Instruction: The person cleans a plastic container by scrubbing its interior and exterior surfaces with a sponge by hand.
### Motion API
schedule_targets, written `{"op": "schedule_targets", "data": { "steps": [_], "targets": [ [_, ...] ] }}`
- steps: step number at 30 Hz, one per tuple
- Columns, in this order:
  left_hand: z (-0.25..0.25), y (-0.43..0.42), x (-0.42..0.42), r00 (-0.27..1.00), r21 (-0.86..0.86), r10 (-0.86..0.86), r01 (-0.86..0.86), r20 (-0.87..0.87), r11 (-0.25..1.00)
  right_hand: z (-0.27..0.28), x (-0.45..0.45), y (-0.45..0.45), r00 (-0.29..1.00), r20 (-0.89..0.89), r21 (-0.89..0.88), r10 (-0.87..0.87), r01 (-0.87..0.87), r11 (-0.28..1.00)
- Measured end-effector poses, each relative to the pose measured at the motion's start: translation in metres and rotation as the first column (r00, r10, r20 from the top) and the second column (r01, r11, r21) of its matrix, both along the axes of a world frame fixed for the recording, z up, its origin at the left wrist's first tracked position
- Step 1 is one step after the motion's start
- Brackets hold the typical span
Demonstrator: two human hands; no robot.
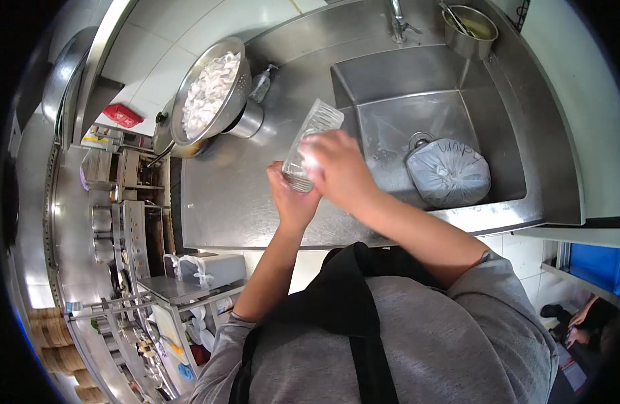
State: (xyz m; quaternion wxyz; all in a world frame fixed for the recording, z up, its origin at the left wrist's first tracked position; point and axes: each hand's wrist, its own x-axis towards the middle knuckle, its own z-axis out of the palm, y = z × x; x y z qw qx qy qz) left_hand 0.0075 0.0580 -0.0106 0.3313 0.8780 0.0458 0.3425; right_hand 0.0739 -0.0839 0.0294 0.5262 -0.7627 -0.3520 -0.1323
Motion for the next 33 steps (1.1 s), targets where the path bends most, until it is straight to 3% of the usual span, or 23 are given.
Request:
{"op": "schedule_targets", "data": {
  "steps": [3, 6, 10, 12, 14, 16, 18, 20, 24, 26, 27, 28, 30, 33],
  "targets": [
    [0.001, 0.007, -0.006, 0.996, -0.055, 0.077, -0.079, -0.038, 0.995, 0.003, -0.018, 0.007, 0.977, 0.177, -0.12, 0.118, -0.097, 0.988],
    [0.004, 0.006, -0.02, 1.0, -0.19, -0.005, 0.005, 0.0, 0.982, 0.002, 0.018, 0.006, 0.954, 0.258, -0.182, 0.152, -0.107, 0.977],
    [-0.018, 0.013, -0.024, 0.997, -0.246, 0.03, -0.013, 0.066, 0.969, 0.008, 0.036, 0.021, 0.989, 0.142, -0.184, 0.04, -0.014, 0.983],
    [-0.022, 0.018, -0.03, 0.994, -0.306, 0.022, 0.011, 0.103, 0.952, 0.014, -0.002, 0.027, 0.988, 0.128, -0.197, 0.09, -0.064, 0.978],
    [-0.021, 0.024, -0.039, 0.996, -0.219, 0.035, -0.016, 0.083, 0.976, 0.016, -0.024, 0.026, 0.925, 0.271, -0.231, 0.268, -0.208, 0.95],
    [-0.025, 0.024, -0.043, 0.996, -0.309, 0.044, -0.017, 0.08, 0.951, 0.014, 0.007, 0.031, 0.895, 0.34, -0.294, 0.289, -0.191, 0.937],
    [-0.029, 0.024, -0.049, 0.996, -0.398, 0.053, -0.018, 0.078, 0.917, 0.027, 0.042, 0.033, 0.956, 0.259, -0.471, 0.142, -0.003, 0.882],
    [-0.03, 0.032, -0.053, 1.0, -0.367, -0.024, 0.029, 0.018, 0.93, 0.026, 0.05, 0.038, 0.962, 0.237, -0.425, 0.136, -0.023, 0.905],
    [-0.019, 0.047, -0.06, 0.996, -0.384, -0.002, 0.035, 0.087, 0.923, 0.027, 0.039, 0.046, 0.963, 0.236, -0.385, 0.129, -0.029, 0.923],
    [0.007, 0.047, -0.066, 0.999, -0.284, 0.041, -0.042, -0.009, 0.958, 0.027, 0.035, 0.054, 0.961, 0.234, -0.4, 0.148, -0.043, 0.915],
    [0.006, 0.052, -0.064, 0.988, -0.127, 0.138, -0.128, 0.075, 0.984, 0.028, 0.032, 0.058, 0.961, 0.233, -0.41, 0.149, -0.042, 0.911],
    [0.024, 0.051, -0.064, 0.985, -0.129, 0.153, -0.142, 0.078, 0.981, 0.03, 0.03, 0.062, 0.958, 0.236, -0.412, 0.163, -0.054, 0.91],
    [0.056, 0.05, -0.067, 0.969, 0.048, 0.214, -0.209, -0.122, 0.977, 0.034, 0.025, 0.068, 0.953, 0.258, -0.462, 0.159, -0.022, 0.887],
    [0.06, 0.057, -0.065, 0.966, 0.021, 0.163, -0.162, -0.201, 0.987, 0.026, 0.018, 0.079, 0.958, 0.264, -0.388, 0.112, -0.001, 0.922]
  ]
}}
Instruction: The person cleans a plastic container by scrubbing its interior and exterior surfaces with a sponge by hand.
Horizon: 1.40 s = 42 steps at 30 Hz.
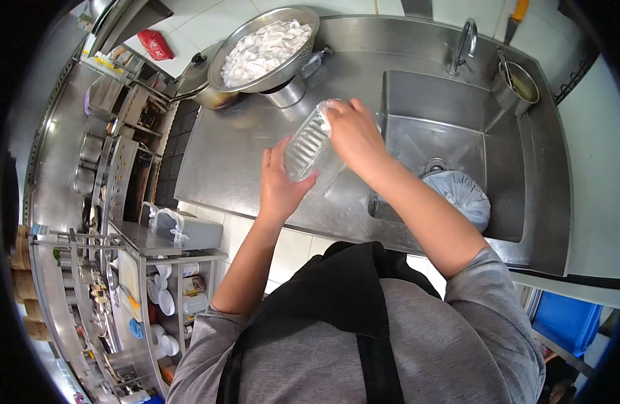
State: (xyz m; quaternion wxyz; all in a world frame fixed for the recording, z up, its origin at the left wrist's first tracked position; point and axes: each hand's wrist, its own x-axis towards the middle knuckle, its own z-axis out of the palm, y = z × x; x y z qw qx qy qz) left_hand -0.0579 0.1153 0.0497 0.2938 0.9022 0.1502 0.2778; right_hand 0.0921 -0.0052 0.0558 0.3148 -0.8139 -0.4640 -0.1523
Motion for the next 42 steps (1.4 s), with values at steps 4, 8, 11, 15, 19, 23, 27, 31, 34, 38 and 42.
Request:
{"op": "schedule_targets", "data": {
  "steps": [4, 8, 11, 15, 19, 23, 27, 31, 34, 38, 42],
  "targets": [
    [0.0, 0.001, 0.0, 0.999, -0.002, -0.029, 0.029, -0.044, 1.0, -0.016, -0.051, -0.004, 0.988, 0.125, -0.038, 0.091, -0.087, 0.995],
    [-0.004, 0.003, -0.001, 0.999, 0.022, -0.042, 0.043, -0.022, 0.999, -0.028, -0.032, -0.006, 0.973, 0.039, -0.067, 0.227, -0.224, 0.972],
    [-0.003, 0.003, 0.001, 1.0, -0.015, -0.029, 0.029, -0.01, 0.999, -0.013, 0.012, -0.004, 0.996, -0.07, 0.081, 0.05, -0.044, 0.996],
    [-0.006, 0.005, 0.002, 0.999, -0.006, -0.041, 0.041, 0.003, 0.999, 0.002, -0.02, -0.004, 0.984, -0.17, 0.198, 0.051, -0.017, 0.98],
    [-0.01, 0.01, 0.002, 0.999, 0.047, -0.049, 0.049, 0.004, 0.998, -0.017, -0.061, -0.002, 0.927, 0.024, 0.136, 0.374, -0.373, 0.918],
    [-0.008, 0.006, 0.005, 0.999, 0.002, -0.04, 0.04, 0.027, 0.999, -0.011, -0.001, -0.006, 0.99, 0.02, 0.094, 0.139, -0.141, 0.986],
    [-0.013, 0.012, 0.007, 0.996, 0.022, -0.06, 0.059, 0.071, 0.998, -0.023, -0.054, -0.007, 0.958, 0.021, 0.151, 0.286, -0.286, 0.946],
    [-0.012, 0.011, 0.008, 0.996, 0.001, -0.046, 0.046, 0.078, 0.999, -0.025, -0.021, -0.013, 0.965, 0.114, 0.044, 0.238, -0.244, 0.969],
    [-0.009, 0.009, 0.009, 0.996, -0.006, -0.053, 0.054, 0.078, 0.999, -0.02, -0.002, -0.012, 0.995, 0.068, 0.092, 0.073, -0.079, 0.993],
    [-0.014, 0.013, 0.009, 0.992, 0.081, -0.073, 0.065, 0.1, 0.995, -0.023, -0.072, -0.009, 0.946, 0.046, 0.103, 0.322, -0.325, 0.94],
    [-0.009, 0.008, 0.009, 0.995, 0.006, -0.048, 0.048, 0.084, 0.999, -0.03, -0.014, -0.011, 0.975, 0.108, 0.055, 0.193, -0.2, 0.978]
  ]
}}
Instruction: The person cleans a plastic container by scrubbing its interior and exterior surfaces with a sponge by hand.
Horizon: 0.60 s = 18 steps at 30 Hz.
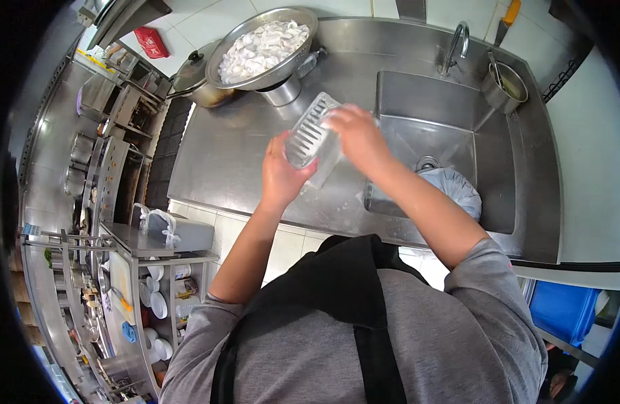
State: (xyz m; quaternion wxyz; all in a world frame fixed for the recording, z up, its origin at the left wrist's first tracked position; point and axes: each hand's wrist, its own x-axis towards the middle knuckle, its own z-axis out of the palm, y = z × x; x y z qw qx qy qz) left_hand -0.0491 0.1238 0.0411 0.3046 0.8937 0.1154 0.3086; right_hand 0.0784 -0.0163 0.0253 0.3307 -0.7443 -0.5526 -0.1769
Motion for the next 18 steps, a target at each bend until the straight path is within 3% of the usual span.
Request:
{"op": "schedule_targets", "data": {
  "steps": [3, 5, 7, 9, 10, 14, 16, 18],
  "targets": [
    [-0.002, 0.003, -0.001, 1.0, -0.004, -0.007, 0.007, -0.007, 1.0, -0.002, -0.007, 0.0, 0.996, -0.015, 0.058, -0.085, 0.086, 0.995],
    [-0.003, 0.004, -0.001, 0.999, -0.001, -0.02, 0.02, -0.025, 1.0, -0.003, -0.051, -0.005, 0.992, -0.086, 0.047, 0.097, -0.093, 0.995],
    [-0.002, 0.003, -0.001, 0.999, -0.015, -0.021, 0.021, -0.036, 1.0, -0.003, -0.035, -0.007, 0.993, -0.068, 0.044, 0.096, -0.093, 0.995],
    [-0.003, 0.003, 0.0, 1.0, -0.006, -0.016, 0.016, -0.018, 1.0, -0.003, -0.002, -0.006, 0.999, -0.008, 0.022, -0.041, 0.041, 0.999],
    [-0.003, 0.002, 0.001, 1.0, 0.002, -0.009, 0.009, 0.006, 1.0, 0.001, 0.01, -0.007, 0.995, -0.036, 0.091, -0.096, 0.098, 0.991],
    [-0.007, 0.004, 0.003, 0.999, 0.056, -0.01, 0.008, 0.047, 0.998, -0.02, -0.029, -0.004, 0.994, -0.043, 0.172, -0.098, 0.104, 0.98],
    [-0.006, 0.004, 0.002, 0.999, 0.029, -0.009, 0.007, 0.04, 1.0, -0.02, -0.046, -0.008, 0.997, -0.069, 0.196, 0.042, -0.028, 0.98],
    [-0.006, 0.004, 0.002, 1.0, 0.039, 0.0, -0.002, 0.031, 0.999, -0.02, -0.019, -0.01, 0.995, -0.082, 0.166, -0.053, 0.066, 0.984]
  ]
}}
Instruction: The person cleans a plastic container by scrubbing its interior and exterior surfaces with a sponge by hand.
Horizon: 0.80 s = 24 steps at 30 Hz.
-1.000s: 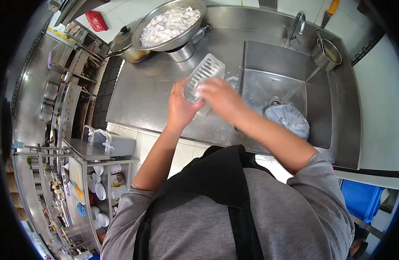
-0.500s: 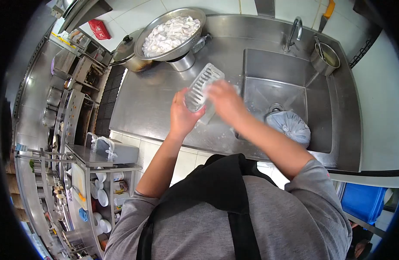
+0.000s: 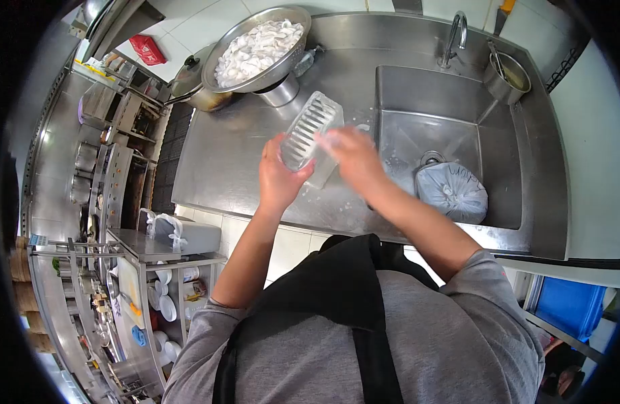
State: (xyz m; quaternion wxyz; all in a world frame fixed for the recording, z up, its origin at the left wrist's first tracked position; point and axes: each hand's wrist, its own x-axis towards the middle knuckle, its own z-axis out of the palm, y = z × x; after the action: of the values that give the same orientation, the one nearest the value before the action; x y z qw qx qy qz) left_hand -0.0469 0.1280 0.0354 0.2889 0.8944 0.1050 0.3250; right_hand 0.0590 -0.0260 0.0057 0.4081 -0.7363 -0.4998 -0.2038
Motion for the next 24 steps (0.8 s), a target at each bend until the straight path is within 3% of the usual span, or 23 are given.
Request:
{"op": "schedule_targets", "data": {
  "steps": [1, 5, 7, 9, 14, 16, 20, 22, 24],
  "targets": [
    [0.0, 0.0, -0.001, 1.0, 0.009, 0.009, -0.009, -0.005, 1.0, 0.003, 0.015, -0.001, 0.996, -0.009, -0.032, -0.093, 0.093, 0.995],
    [0.001, -0.002, 0.001, 1.0, 0.036, -0.003, 0.002, 0.016, 0.999, 0.005, 0.011, 0.001, 0.985, -0.089, 0.026, -0.149, 0.152, 0.988],
    [0.003, 0.001, -0.001, 0.996, -0.039, 0.019, -0.023, -0.089, 0.999, -0.003, -0.009, 0.005, 0.992, -0.09, 0.035, -0.092, 0.095, 0.995],
    [0.002, 0.002, 0.0, 0.997, -0.04, 0.01, -0.013, -0.082, 0.999, -0.006, -0.023, 0.005, 0.999, -0.052, 0.026, -0.011, 0.013, 1.0],
    [0.006, -0.003, 0.0, 0.995, -0.035, 0.026, -0.03, -0.095, 0.999, -0.005, -0.001, 0.003, 0.995, -0.018, 0.025, -0.103, 0.103, 0.994],
    [0.003, -0.001, 0.0, 0.998, -0.04, 0.005, -0.008, -0.064, 0.999, -0.011, -0.026, 0.004, 0.996, -0.056, -0.013, 0.065, -0.065, 0.998],
    [0.003, 0.0, 0.0, 0.997, -0.029, 0.012, -0.014, -0.082, 0.999, -0.008, -0.004, 0.0, 0.997, 0.031, -0.037, 0.07, -0.069, 0.997],
    [0.007, -0.003, 0.001, 0.994, -0.021, 0.039, -0.042, -0.103, 0.999, -0.003, 0.018, 0.002, 0.991, -0.059, 0.007, -0.123, 0.124, 0.992],
    [0.004, 0.0, 0.001, 0.995, -0.049, 0.027, -0.032, -0.094, 0.998, -0.008, -0.006, 0.003, 0.997, -0.033, -0.008, -0.064, 0.064, 0.998]
  ]
}}
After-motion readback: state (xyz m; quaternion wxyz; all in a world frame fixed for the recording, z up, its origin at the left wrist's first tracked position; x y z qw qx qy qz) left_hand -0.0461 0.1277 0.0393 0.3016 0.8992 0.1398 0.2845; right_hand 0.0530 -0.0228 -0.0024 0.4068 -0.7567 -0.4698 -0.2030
